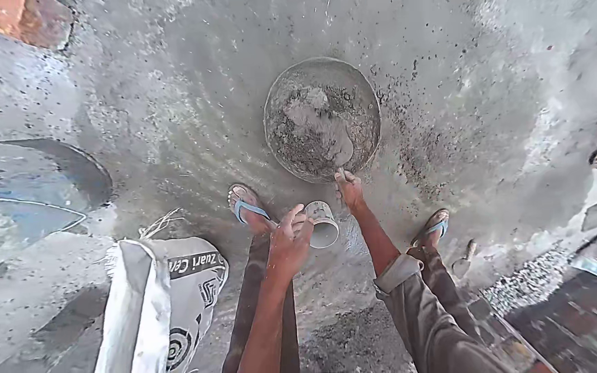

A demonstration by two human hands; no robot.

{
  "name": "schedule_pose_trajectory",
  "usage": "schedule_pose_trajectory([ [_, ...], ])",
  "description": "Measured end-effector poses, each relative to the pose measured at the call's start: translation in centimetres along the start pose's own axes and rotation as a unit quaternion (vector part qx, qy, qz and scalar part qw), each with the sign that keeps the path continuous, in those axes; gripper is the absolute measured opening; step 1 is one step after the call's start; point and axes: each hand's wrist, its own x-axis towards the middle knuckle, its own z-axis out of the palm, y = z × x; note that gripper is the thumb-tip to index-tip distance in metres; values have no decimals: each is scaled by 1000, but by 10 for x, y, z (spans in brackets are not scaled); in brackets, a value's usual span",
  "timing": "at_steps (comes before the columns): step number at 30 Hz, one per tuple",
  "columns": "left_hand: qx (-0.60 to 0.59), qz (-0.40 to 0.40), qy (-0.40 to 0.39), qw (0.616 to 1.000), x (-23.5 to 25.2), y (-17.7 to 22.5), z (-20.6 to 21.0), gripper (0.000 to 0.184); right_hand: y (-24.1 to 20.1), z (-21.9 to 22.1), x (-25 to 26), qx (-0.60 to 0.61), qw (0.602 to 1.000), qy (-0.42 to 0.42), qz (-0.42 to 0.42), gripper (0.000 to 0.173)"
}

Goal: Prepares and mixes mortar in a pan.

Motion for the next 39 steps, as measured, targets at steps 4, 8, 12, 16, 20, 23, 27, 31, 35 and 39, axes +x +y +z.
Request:
schedule_pose_trajectory([
  [4, -3, -7, -1, 1000, -1, -5, 3, 48, -27, -16, -33, -244, 961, 38, -125, 44],
  [8, -55, -3, 72, 996, 12, -11, -13, 43, -56, -15, -63, -452, 879, 85, -127, 51],
  [12, -102, -52, 128, 985, 81, -42, -35, 43, -64, 10, -83, -498, 855, 25, -144, 51],
  [16, -195, -67, 143, 968, 204, -70, -23, 48, -66, 35, -23, -507, 857, -42, -85, 47],
  [20, -329, -79, 155, 928, 238, -71, -3, 55, -27, 6, -4, -369, 926, 14, -85, 52],
  [23, -373, -72, 169, 910, 225, -64, 6, 53, -45, -34, -22, -354, 934, 28, -46, 46],
  [27, -338, -84, 198, 916, 229, -45, 3, 51, -89, -110, -21, -490, 864, 53, -105, 44],
  [31, -237, -52, 183, 953, 239, -38, -22, 51, -144, -131, 86, -625, 749, 94, -196, 56],
  [35, -169, -13, 181, 969, 246, -7, -57, 46, -176, -65, 162, -614, 695, -71, -368, 48],
  [39, -172, -7, 174, 970, 247, 12, -69, 44, -156, -53, 120, -629, 667, -145, -373, 45],
])
